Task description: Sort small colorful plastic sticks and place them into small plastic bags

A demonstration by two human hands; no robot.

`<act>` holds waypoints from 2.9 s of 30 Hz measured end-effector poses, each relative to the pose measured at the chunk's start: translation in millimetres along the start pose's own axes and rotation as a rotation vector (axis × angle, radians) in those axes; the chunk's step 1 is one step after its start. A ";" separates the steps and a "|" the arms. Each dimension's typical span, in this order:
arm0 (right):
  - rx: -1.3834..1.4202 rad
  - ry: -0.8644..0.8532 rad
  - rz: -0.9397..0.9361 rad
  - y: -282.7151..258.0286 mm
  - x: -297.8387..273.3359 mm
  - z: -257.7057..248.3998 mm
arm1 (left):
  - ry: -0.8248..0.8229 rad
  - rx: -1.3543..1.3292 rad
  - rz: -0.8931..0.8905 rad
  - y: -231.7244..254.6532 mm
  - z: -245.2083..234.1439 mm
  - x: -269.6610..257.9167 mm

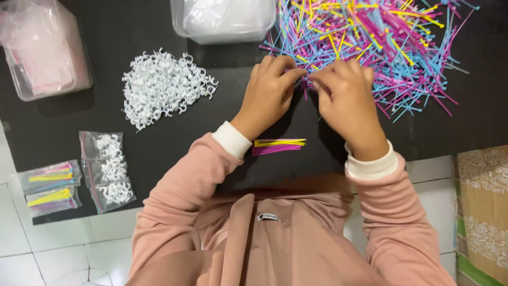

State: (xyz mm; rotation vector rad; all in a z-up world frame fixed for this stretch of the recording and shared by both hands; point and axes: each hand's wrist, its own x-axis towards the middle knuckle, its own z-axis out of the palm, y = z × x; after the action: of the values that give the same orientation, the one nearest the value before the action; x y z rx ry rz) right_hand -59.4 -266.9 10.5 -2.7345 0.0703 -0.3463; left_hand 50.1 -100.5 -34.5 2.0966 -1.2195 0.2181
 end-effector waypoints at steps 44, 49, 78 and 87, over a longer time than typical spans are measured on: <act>0.339 0.232 -0.022 11.7 42.7 4.2 | 0.391 -0.157 0.089 -0.9 -13.0 35.4; 0.359 0.364 -0.083 13.0 36.3 6.1 | 0.425 -0.231 0.129 16.3 -31.5 38.0; 0.382 -0.066 -0.079 -52.5 -58.4 55.4 | -0.462 -0.168 -0.469 22.1 -96.8 -82.8; 0.307 -0.113 -0.091 -56.1 -61.6 52.2 | -0.513 -0.190 -0.489 26.9 -104.7 -83.5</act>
State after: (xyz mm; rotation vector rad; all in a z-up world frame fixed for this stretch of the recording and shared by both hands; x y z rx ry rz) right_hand -105.9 -190.0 -29.3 -2.4509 -0.1278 -0.2063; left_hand 2.5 16.2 18.1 2.2701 -0.9023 -0.6648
